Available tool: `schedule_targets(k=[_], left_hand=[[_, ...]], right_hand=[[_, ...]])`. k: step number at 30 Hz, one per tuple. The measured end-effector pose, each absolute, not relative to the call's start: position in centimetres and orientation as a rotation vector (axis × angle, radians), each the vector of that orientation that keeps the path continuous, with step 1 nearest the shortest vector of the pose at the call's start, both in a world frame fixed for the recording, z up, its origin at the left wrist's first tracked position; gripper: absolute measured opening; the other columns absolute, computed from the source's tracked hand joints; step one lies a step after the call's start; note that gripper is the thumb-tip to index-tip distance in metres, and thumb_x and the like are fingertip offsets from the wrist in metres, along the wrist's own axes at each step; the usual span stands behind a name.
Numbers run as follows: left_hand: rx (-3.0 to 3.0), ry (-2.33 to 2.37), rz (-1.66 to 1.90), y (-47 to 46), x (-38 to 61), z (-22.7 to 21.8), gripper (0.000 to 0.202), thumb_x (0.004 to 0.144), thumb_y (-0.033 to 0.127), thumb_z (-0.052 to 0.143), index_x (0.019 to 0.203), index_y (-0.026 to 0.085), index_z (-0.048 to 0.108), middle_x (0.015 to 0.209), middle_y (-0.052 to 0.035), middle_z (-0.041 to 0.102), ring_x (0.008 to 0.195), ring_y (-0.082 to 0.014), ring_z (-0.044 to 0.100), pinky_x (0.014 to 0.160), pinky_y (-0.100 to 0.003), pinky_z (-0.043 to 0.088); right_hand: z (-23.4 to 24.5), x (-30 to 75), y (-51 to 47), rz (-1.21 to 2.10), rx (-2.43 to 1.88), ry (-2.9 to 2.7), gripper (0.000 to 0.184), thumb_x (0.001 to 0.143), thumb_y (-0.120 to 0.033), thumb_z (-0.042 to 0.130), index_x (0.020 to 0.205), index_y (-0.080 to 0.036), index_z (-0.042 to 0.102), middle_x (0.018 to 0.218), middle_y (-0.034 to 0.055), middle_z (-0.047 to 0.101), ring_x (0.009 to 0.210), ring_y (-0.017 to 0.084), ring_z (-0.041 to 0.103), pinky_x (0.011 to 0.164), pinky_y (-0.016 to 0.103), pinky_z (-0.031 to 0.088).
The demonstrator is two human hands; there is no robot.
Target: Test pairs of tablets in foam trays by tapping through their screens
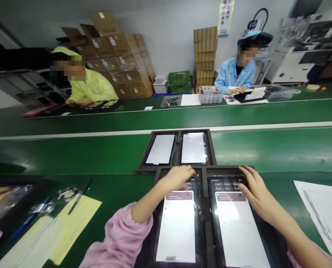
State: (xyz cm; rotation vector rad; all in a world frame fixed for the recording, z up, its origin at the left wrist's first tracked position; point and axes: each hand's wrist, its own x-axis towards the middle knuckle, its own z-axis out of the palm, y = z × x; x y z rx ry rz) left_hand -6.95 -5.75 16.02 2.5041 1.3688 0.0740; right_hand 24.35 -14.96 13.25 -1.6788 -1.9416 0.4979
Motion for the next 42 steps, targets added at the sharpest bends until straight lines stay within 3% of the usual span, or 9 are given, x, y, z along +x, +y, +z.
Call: schedule_targets(k=[3, 7, 11, 15, 18, 24, 31, 36, 42], left_hand=[[2.405, 1.610, 0.627, -4.9, -8.9, 18.1, 0.020, 0.093, 0.012, 0.051, 0.099, 0.019, 0.068, 0.103, -0.0075, 0.069, 0.095, -0.0223, 0.066, 0.083, -0.031, 0.050], [2.304, 1.505, 1.282, -8.3, -12.5, 20.1, 0.021, 0.098, 0.024, 0.048, 0.102, 0.020, 0.069, 0.097, -0.0051, 0.071, 0.090, -0.0187, 0.067, 0.085, -0.030, 0.052], [2.547, 1.117, 0.604, -14.7, -14.6, 18.1, 0.025, 0.093, 0.034, 0.065, 0.116, 0.026, 0.067, 0.114, -0.0052, 0.070, 0.108, -0.0235, 0.064, 0.109, -0.047, 0.042], [2.394, 1.139, 0.100, -19.3, -16.1, 14.6, 0.070, 0.079, 0.034, 0.079, 0.142, 0.034, 0.048, 0.157, -0.0088, 0.033, 0.145, -0.0383, 0.028, 0.116, -0.073, 0.009], [2.261, 1.239, 0.064, -21.1, -17.3, 13.1, 0.085, 0.080, 0.024, 0.074, 0.151, 0.037, 0.032, 0.164, -0.0088, 0.012, 0.149, -0.0409, 0.011, 0.114, -0.074, 0.008], [2.226, 1.337, 0.034, -22.8, -18.1, 12.9, 0.115, 0.073, 0.015, 0.072, 0.157, 0.039, -0.004, 0.164, -0.0122, -0.013, 0.147, -0.0476, -0.002, 0.111, -0.075, 0.015], [2.365, 1.198, 0.010, -18.9, -15.3, 13.9, 0.109, 0.079, 0.038, 0.078, 0.157, 0.036, 0.002, 0.165, -0.0143, 0.000, 0.149, -0.0434, 0.004, 0.114, -0.074, 0.007], [2.567, 1.104, -0.011, -12.7, -9.1, 14.0, 0.072, 0.084, 0.053, 0.071, 0.143, 0.021, 0.046, 0.155, -0.0210, 0.030, 0.144, -0.0394, 0.028, 0.117, -0.061, 0.026], [2.758, 1.145, 0.078, -10.5, -5.9, 12.6, 0.061, 0.082, 0.066, 0.066, 0.119, 0.018, 0.063, 0.133, -0.0199, 0.052, 0.121, -0.0377, 0.051, 0.102, -0.052, 0.045]], right_hand=[[13.5, 24.8, -16.4, 0.351, -1.518, -2.124, 0.054, 0.102, -0.051, 0.032, 0.145, -0.023, 0.049, 0.149, 0.0138, 0.040, 0.137, 0.030, 0.041, 0.109, 0.050, 0.045], [12.8, 25.4, -18.9, 0.208, -1.145, -2.485, 0.037, 0.097, -0.055, 0.049, 0.124, -0.038, 0.069, 0.154, 0.0044, 0.035, 0.138, 0.038, 0.037, 0.107, 0.060, 0.042], [11.0, 25.5, -20.7, 0.236, -0.962, -2.620, 0.029, 0.091, -0.061, 0.057, 0.106, -0.044, 0.075, 0.157, -0.0015, 0.029, 0.139, 0.040, 0.033, 0.106, 0.066, 0.038], [9.4, 25.6, -20.8, -0.038, -1.369, -2.271, 0.036, 0.100, -0.046, 0.043, 0.114, -0.035, 0.074, 0.152, 0.0078, 0.036, 0.134, 0.041, 0.038, 0.104, 0.073, 0.032], [9.4, 25.6, -21.4, -0.056, -1.478, -2.141, 0.042, 0.100, -0.042, 0.040, 0.131, -0.028, 0.065, 0.145, 0.0134, 0.043, 0.129, 0.039, 0.043, 0.099, 0.063, 0.044], [12.5, 23.1, -24.4, -0.074, -0.896, -2.729, 0.049, 0.089, -0.066, 0.056, 0.131, -0.041, 0.062, 0.145, 0.0107, 0.047, 0.126, 0.037, 0.048, 0.100, 0.059, 0.045], [12.5, 23.8, -23.4, -0.121, -0.909, -2.629, 0.041, 0.097, -0.059, 0.046, 0.122, -0.035, 0.066, 0.139, 0.0096, 0.051, 0.123, 0.033, 0.050, 0.104, 0.057, 0.041], [8.2, 26.8, -19.6, -0.205, -1.801, -1.944, 0.037, 0.093, -0.027, 0.037, 0.110, -0.019, 0.068, 0.129, 0.0185, 0.048, 0.114, 0.038, 0.050, 0.088, 0.061, 0.048], [4.1, 29.4, -17.8, -0.158, -1.707, -1.930, 0.042, 0.082, -0.020, 0.038, 0.110, -0.023, 0.068, 0.120, 0.0144, 0.049, 0.105, 0.033, 0.055, 0.084, 0.054, 0.051]])
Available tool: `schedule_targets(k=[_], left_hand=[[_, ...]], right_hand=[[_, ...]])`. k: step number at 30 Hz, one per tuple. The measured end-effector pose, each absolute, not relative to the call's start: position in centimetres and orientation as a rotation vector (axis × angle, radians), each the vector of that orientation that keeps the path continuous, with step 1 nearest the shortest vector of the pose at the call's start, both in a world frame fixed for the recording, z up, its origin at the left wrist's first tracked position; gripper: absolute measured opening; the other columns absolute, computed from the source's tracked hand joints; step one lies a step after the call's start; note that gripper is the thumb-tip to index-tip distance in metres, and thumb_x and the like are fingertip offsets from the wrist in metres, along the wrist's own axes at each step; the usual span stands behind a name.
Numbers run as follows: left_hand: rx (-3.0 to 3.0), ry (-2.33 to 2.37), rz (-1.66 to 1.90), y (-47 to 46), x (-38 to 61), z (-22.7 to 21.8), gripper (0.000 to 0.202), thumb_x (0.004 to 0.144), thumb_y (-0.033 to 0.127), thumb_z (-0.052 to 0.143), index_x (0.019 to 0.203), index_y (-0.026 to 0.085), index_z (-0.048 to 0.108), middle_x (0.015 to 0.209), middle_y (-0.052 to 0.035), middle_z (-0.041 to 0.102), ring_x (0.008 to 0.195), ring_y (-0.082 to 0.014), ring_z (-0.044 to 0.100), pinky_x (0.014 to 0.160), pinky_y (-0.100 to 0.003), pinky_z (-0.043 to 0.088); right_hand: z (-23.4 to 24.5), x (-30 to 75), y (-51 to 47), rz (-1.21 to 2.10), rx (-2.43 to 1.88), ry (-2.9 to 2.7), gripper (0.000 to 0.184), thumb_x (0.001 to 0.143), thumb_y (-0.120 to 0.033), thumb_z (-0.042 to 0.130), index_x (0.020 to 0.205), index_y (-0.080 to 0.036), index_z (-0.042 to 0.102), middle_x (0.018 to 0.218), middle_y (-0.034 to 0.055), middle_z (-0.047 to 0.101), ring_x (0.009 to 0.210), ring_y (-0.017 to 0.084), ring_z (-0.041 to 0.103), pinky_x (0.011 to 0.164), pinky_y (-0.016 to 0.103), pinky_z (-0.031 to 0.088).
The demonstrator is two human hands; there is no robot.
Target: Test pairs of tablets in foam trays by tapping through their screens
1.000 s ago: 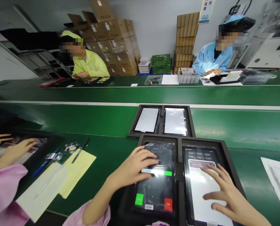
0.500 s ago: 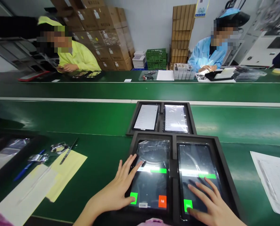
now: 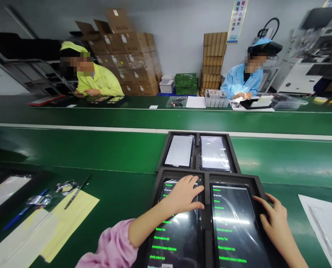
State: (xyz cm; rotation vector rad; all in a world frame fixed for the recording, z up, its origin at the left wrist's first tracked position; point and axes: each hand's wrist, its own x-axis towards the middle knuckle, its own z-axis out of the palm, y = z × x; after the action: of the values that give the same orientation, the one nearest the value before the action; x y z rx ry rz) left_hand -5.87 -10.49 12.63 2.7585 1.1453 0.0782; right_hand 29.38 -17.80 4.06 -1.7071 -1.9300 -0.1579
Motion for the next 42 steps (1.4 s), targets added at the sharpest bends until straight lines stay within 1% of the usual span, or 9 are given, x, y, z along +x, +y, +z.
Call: schedule_targets(k=[5, 9, 17, 25, 28, 30, 35, 39, 42], left_hand=[[2.813, 1.103, 0.115, -10.6, -6.7, 12.1, 0.050, 0.090, 0.064, 0.056, 0.117, 0.022, 0.064, 0.128, -0.0144, 0.056, 0.114, -0.0326, 0.055, 0.093, -0.046, 0.051], [2.799, 1.083, 0.163, -10.4, -7.1, 11.6, 0.052, 0.095, 0.064, 0.045, 0.121, 0.022, 0.062, 0.132, -0.0137, 0.054, 0.121, -0.0327, 0.053, 0.100, -0.046, 0.048], [2.635, 1.021, 0.298, -10.2, -7.3, 11.6, 0.098, 0.087, 0.082, 0.011, 0.144, 0.009, 0.040, 0.137, -0.0225, 0.052, 0.124, -0.0358, 0.052, 0.103, -0.050, 0.046], [2.560, 1.014, 0.386, -10.0, -7.3, 11.3, 0.106, 0.082, 0.086, 0.009, 0.144, 0.005, 0.038, 0.140, -0.0242, 0.050, 0.130, -0.0365, 0.049, 0.109, -0.050, 0.041], [2.520, 1.017, 0.341, -10.5, -7.9, 11.6, 0.101, 0.086, 0.083, 0.012, 0.149, 0.007, 0.030, 0.148, -0.0226, 0.043, 0.138, -0.0332, 0.042, 0.115, -0.049, 0.035], [2.544, 1.050, 0.256, -11.4, -8.4, 12.0, 0.092, 0.090, 0.079, 0.019, 0.151, 0.010, 0.027, 0.154, -0.0214, 0.036, 0.145, -0.0329, 0.032, 0.119, -0.054, 0.026], [2.771, 1.151, 0.157, -16.5, -9.0, 13.1, 0.083, 0.089, 0.074, 0.045, 0.146, 0.014, 0.038, 0.155, -0.0233, 0.032, 0.146, -0.0406, 0.023, 0.114, -0.071, 0.016], [2.967, 0.828, 0.344, -23.1, -8.5, 10.9, 0.080, 0.084, 0.074, 0.058, 0.140, 0.017, 0.047, 0.130, -0.0154, 0.058, 0.120, -0.0304, 0.054, 0.106, -0.053, 0.039], [3.128, 0.831, 0.719, -27.1, -7.8, 7.9, 0.041, 0.095, 0.042, 0.060, 0.130, 0.020, 0.057, 0.090, -0.0031, 0.061, 0.076, -0.0166, 0.056, 0.079, -0.032, 0.045]], right_hand=[[1.2, 32.5, -17.7, -0.152, -1.763, -2.039, 0.045, 0.081, -0.023, 0.044, 0.117, -0.029, 0.070, 0.122, 0.0130, 0.049, 0.104, 0.034, 0.056, 0.082, 0.051, 0.051], [0.3, 33.5, -17.4, -0.104, -1.820, -2.059, 0.046, 0.080, -0.024, 0.048, 0.120, -0.031, 0.070, 0.124, 0.0129, 0.050, 0.105, 0.035, 0.055, 0.084, 0.052, 0.051], [2.5, 30.7, -17.0, -0.023, -1.776, -1.855, 0.047, 0.080, -0.022, 0.040, 0.114, -0.025, 0.072, 0.117, 0.0142, 0.052, 0.098, 0.032, 0.057, 0.085, 0.052, 0.051], [2.5, 30.9, -16.7, 0.221, -1.737, -1.750, 0.045, 0.078, -0.030, 0.043, 0.112, -0.027, 0.072, 0.113, 0.0128, 0.057, 0.112, 0.033, 0.056, 0.093, 0.054, 0.048], [3.6, 32.0, -15.1, 0.471, -1.683, -1.544, 0.047, 0.077, -0.040, 0.051, 0.119, -0.025, 0.066, 0.116, 0.0103, 0.060, 0.115, 0.030, 0.056, 0.099, 0.046, 0.048], [4.8, 33.1, -12.8, 0.646, -1.736, -1.266, 0.050, 0.074, -0.045, 0.059, 0.119, -0.022, 0.062, 0.111, 0.0099, 0.063, 0.105, 0.027, 0.060, 0.092, 0.039, 0.052], [7.0, 34.3, -5.4, 1.022, -1.909, -0.904, 0.031, 0.078, -0.048, 0.065, 0.077, -0.017, 0.060, 0.062, 0.0058, 0.057, 0.059, 0.019, 0.057, 0.053, 0.027, 0.051], [8.2, 33.7, -2.8, 1.145, -1.911, -0.837, 0.048, 0.084, -0.061, 0.060, 0.061, -0.020, 0.051, 0.044, -0.0015, 0.038, 0.037, 0.012, 0.035, 0.034, 0.024, 0.033], [10.4, 32.4, -2.6, 1.240, -1.776, -0.841, 0.043, 0.089, -0.057, 0.055, 0.067, -0.020, 0.056, 0.055, 0.0031, 0.053, 0.044, 0.015, 0.049, 0.041, 0.025, 0.045]])
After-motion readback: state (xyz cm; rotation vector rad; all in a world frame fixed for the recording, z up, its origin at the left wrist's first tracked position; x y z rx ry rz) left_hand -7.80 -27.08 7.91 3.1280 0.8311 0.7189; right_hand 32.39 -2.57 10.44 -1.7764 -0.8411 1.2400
